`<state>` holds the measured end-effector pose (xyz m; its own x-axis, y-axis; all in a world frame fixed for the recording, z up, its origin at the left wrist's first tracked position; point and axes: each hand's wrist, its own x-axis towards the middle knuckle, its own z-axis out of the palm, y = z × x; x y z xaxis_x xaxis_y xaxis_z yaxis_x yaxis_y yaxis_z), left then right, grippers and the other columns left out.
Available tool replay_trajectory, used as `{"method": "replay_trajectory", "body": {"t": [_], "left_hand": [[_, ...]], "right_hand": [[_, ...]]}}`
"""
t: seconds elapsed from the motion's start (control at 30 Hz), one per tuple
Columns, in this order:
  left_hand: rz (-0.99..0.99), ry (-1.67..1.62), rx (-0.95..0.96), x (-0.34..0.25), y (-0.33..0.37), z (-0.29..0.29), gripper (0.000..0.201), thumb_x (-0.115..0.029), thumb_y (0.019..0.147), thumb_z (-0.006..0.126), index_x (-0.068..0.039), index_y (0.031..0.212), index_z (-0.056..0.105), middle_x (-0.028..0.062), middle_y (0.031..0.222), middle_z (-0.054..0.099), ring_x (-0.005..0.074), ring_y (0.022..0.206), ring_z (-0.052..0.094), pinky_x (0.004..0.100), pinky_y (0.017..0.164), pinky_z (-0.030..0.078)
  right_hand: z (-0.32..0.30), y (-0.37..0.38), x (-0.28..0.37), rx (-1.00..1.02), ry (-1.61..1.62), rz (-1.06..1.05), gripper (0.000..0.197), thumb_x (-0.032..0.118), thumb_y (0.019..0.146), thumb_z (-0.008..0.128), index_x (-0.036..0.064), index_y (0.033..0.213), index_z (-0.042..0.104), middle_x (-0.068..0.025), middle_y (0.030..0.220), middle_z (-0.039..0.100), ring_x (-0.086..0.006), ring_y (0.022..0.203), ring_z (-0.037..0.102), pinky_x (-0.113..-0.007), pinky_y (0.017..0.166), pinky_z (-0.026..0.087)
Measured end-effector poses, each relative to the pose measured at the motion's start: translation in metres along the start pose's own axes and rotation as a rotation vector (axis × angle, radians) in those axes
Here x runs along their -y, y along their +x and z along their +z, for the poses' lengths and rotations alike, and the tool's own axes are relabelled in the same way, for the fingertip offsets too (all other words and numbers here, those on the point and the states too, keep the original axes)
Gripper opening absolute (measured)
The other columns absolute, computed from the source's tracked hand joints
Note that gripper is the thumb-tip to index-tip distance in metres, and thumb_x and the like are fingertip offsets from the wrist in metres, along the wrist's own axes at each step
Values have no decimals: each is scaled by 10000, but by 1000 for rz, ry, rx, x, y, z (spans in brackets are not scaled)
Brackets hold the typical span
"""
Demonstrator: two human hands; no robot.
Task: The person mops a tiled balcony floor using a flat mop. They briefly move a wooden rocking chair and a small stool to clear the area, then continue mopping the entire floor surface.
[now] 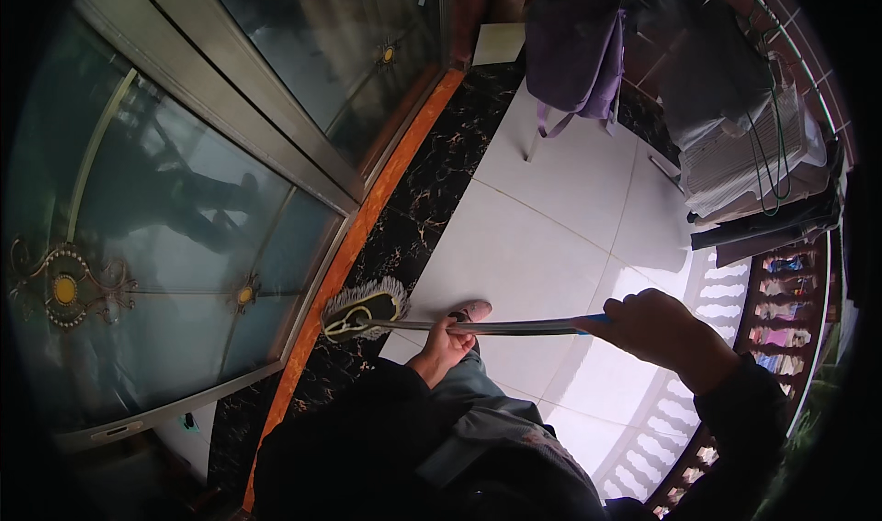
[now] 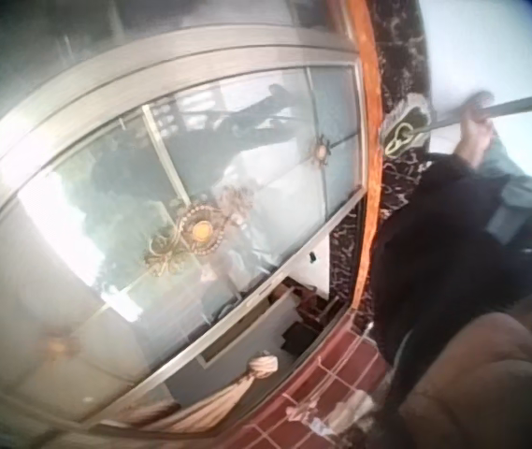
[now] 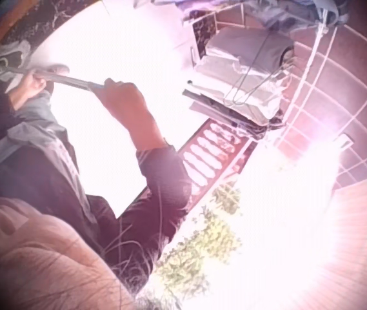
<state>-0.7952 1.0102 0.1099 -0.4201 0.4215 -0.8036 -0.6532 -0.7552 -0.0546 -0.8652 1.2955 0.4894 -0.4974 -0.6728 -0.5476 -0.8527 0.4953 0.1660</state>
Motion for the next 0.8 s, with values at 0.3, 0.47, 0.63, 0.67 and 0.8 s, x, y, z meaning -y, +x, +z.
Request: {"method": "replay_trajectory", "body": {"t": [0.3, 0.47, 0.63, 0.67, 0.8], "left_hand": [[-311, -136, 78, 38, -13, 92, 262, -216, 912, 563, 16, 1008, 636, 96, 806, 656, 229, 677, 571, 378, 850, 473], [-410, -46, 246, 54, 35, 147, 187, -263, 935, 614, -87, 933, 679, 59, 967, 715, 192, 759, 636, 383, 860, 476], [-349, 235, 127, 45, 97, 198, 175, -233, 922, 585, -117, 797, 622, 66, 957, 713, 171, 720, 583, 352, 777, 473], [-347, 265, 171, 41, 112, 206, 177, -228, 919, 578, -113, 789, 614, 72, 933, 707, 175, 691, 576, 348, 750, 469], [-235, 434, 179, 15, 176, 242, 196, -216, 906, 560, -105, 744, 564, 99, 791, 667, 211, 544, 518, 368, 626, 457]], "right_hand": [[21, -65, -55, -238, -7, 386, 326, 77, 849, 648, 130, 1170, 627, -15, 656, 423, -152, 588, 427, -317, 594, 371], [31, -117, -55, -84, 37, 616, 374, 60, 838, 605, 108, 1209, 606, -40, 707, 434, -192, 648, 453, -366, 647, 407], [63, -128, -27, -49, 95, 802, 419, 90, 845, 577, 102, 1264, 585, -42, 782, 478, -200, 677, 447, -364, 631, 383], [70, -123, -16, -24, 118, 859, 417, 94, 843, 584, 105, 1259, 593, -38, 788, 481, -196, 676, 444, -358, 632, 378], [97, -80, 17, -55, 337, 1052, 428, 56, 844, 581, 49, 1272, 589, -57, 795, 471, -216, 702, 476, -369, 638, 382]]}}
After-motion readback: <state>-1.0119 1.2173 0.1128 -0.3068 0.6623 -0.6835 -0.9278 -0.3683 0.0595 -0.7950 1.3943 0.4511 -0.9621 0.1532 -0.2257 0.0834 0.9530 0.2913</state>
